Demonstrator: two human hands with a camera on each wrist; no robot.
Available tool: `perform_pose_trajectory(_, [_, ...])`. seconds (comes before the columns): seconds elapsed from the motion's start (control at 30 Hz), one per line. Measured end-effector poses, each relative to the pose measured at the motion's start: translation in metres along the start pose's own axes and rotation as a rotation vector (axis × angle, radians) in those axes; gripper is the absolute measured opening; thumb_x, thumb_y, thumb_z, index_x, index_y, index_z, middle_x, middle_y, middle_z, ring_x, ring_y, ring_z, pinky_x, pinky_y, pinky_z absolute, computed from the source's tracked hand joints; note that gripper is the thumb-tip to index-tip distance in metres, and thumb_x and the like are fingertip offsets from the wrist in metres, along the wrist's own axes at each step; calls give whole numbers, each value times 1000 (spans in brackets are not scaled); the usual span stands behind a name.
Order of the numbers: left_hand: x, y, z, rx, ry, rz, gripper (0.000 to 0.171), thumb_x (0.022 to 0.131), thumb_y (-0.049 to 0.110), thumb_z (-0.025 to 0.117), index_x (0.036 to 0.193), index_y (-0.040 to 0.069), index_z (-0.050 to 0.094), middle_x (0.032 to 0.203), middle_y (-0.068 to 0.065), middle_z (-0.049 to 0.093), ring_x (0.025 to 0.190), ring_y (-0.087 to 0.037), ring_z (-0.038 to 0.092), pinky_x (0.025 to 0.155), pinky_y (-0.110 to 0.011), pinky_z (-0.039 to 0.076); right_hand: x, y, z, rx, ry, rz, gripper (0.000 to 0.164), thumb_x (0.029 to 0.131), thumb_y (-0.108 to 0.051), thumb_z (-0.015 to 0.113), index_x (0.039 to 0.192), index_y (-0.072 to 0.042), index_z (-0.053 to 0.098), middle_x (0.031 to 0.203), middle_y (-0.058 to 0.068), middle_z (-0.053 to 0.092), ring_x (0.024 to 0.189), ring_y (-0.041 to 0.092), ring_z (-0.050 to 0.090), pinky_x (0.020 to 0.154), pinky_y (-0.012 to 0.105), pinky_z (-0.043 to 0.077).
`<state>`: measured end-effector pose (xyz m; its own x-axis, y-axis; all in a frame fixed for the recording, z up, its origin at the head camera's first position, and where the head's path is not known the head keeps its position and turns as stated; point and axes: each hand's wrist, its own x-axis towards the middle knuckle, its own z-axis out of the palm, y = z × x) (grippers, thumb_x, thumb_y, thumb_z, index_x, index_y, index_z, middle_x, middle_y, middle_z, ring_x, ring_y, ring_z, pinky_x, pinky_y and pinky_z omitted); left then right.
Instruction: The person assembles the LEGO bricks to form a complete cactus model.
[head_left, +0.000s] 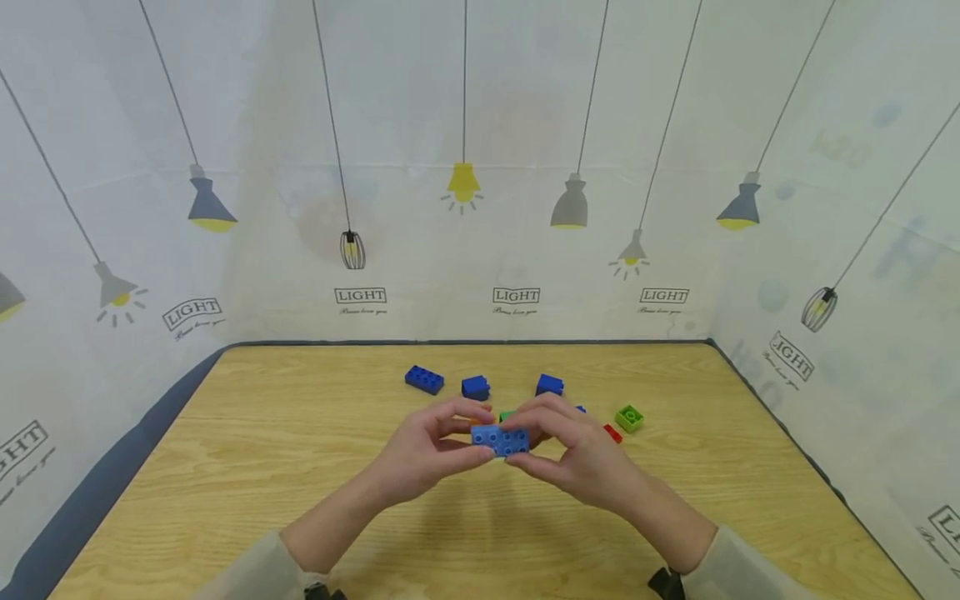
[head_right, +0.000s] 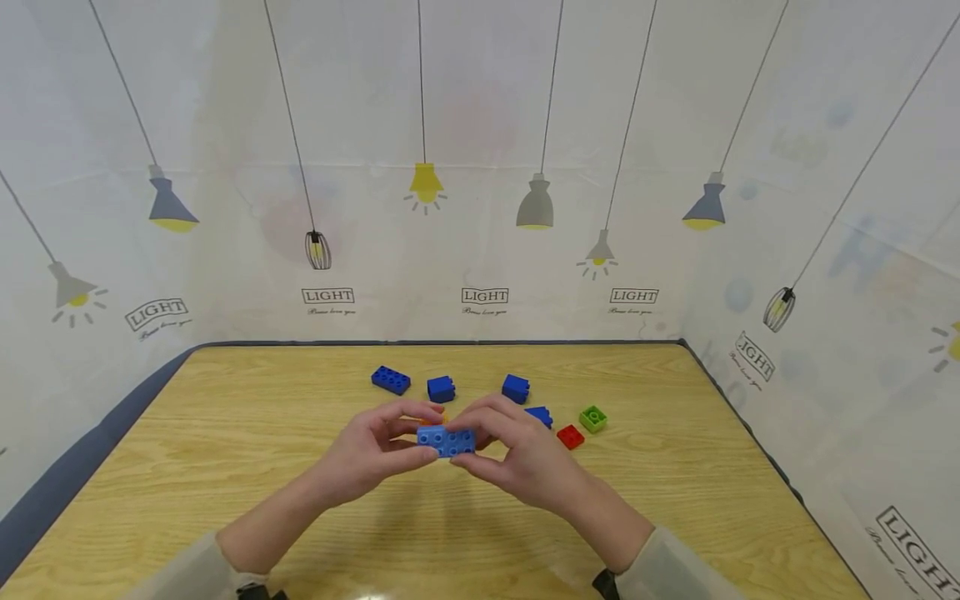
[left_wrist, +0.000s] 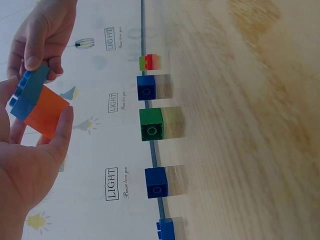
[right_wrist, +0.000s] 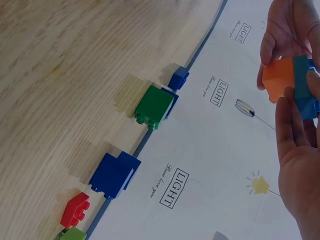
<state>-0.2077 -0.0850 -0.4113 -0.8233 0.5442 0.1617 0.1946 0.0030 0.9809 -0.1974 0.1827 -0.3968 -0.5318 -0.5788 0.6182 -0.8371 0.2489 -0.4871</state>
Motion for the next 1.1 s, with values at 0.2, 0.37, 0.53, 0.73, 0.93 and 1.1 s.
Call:
perform_pose_trajectory(0.2, [-1, 0, -1, 23, 6, 55, 34, 104, 16, 78, 136, 8, 70, 149, -16, 63, 131, -34, 67, 101, -29, 63, 0, 1, 0, -5, 9, 8, 41, 91, -1, 88, 128, -11, 74, 120, 8, 68, 94, 14, 72, 80, 33, 68])
perform_pose_trajectory(0.37, [-1, 0, -2, 29, 6, 57, 33, 104, 17, 78, 135, 8, 71, 148, -18, 64, 127, -34, 68, 99, -29, 64, 0, 1, 1, 1, 6, 10, 40, 92, -3, 88, 128, -11, 74, 120, 8, 68, 94, 13, 72, 80, 33, 68])
perform_pose_trajectory(0.53, [-1, -1, -1, 52, 3, 69, 31, 104, 16, 77, 134, 10, 71, 148, -17, 64, 131, -35, 67, 100, -31, 64, 0, 2, 1, -1, 0, 17, 39, 92, -3, 87, 128, -11, 75, 120, 8, 68, 96, 14, 71, 80, 33, 68])
perform_pose_trajectory(0.73, [-2, -4, -3, 67, -10, 91, 31, 102, 12, 80, 132, 10, 73, 147, -19, 63, 136, -35, 64, 103, -33, 64, -3, 3, 1, 3, -17, 56, 36, 94, -4, 86, 127, -12, 75, 120, 6, 68, 97, 13, 69, 82, 32, 68])
perform_pose_trajectory(0.93, [-3, -4, -6, 89, -20, 95, 36, 100, 12, 82, 135, 14, 72, 145, -9, 66, 137, -34, 61, 109, -48, 61, -4, 4, 1, -1, -20, 90, 35, 94, -7, 86, 127, -13, 76, 120, 5, 68, 95, 12, 70, 82, 31, 67])
perform_pose_trajectory(1.1, [-2, -5, -7, 97, -21, 93, 37, 100, 11, 82, 136, 13, 72, 141, -10, 66, 134, -35, 63, 107, -44, 63, -5, 5, 1, 3, -21, 110, 35, 94, -6, 86, 127, -13, 76, 119, 5, 67, 92, 10, 70, 81, 30, 67])
